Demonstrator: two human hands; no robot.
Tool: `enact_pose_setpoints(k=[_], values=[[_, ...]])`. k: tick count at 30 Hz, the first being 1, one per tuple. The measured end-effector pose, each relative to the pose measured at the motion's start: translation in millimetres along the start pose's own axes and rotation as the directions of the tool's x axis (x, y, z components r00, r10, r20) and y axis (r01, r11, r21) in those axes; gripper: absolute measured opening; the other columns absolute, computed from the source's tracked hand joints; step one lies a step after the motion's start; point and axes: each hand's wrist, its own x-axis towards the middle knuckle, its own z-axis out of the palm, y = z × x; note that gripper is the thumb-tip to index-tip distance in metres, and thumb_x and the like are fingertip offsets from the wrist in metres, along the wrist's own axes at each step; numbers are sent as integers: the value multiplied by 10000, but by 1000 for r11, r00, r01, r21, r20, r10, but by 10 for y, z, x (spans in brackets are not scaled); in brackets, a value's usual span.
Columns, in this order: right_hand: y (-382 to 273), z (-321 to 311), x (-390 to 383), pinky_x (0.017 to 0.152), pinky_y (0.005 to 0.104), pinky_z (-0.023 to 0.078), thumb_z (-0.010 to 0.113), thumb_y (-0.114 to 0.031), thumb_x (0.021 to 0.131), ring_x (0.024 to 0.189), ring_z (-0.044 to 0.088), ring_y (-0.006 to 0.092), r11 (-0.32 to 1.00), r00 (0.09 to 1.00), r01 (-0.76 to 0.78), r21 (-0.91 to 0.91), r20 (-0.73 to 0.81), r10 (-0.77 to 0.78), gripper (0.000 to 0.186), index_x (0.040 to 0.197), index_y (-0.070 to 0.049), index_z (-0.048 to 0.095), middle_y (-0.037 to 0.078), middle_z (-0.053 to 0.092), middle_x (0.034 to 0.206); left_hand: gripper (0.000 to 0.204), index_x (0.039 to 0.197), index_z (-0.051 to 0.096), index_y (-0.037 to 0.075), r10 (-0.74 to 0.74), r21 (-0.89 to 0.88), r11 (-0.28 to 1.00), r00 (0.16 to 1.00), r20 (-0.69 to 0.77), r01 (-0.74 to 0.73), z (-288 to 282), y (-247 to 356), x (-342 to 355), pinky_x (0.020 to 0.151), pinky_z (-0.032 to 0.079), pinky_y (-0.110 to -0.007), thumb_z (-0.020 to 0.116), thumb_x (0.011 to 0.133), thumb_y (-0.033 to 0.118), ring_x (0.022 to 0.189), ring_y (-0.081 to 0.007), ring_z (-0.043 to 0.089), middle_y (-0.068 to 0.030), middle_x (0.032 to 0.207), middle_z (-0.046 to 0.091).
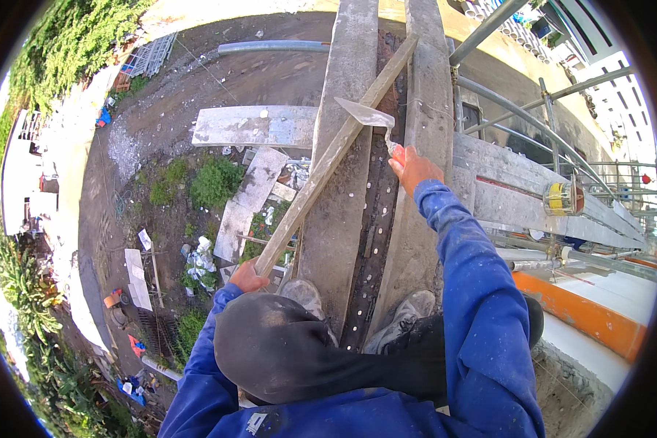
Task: The person uses a trowel to smooth wet concrete on a construction beam. They repeatedly scrape and level the surface along the beam's length, working from a high vantage point on scaffolding.
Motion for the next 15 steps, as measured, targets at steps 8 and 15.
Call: enact_pose_setpoints(k=[8, 15], values=[[-526, 354, -874, 691, 525, 557, 503, -581, 964, 789, 701, 431, 932, 902, 347, -99, 307, -303, 503, 1101, -97, 493, 230, 708, 862, 711, 1327, 579, 23, -53, -10, 999, 998, -39, 52, 86, -292, -81, 868, 518, -399, 719, 660, 225, 948, -319, 688, -221, 1050, 710], [-105, -31, 83, 721, 547, 524, 533, -537, 966, 839, 679, 463, 997, 989, -31, 64, -142, 40, 501, 1072, -48, 504, 244, 708, 882, 655, 1232, 605, -40, 18, -44, 999, 1000, -4, -18, 62, -77, 28, 871, 526, -439, 684, 655, 259, 958, -424, 677, -315, 997, 683]])
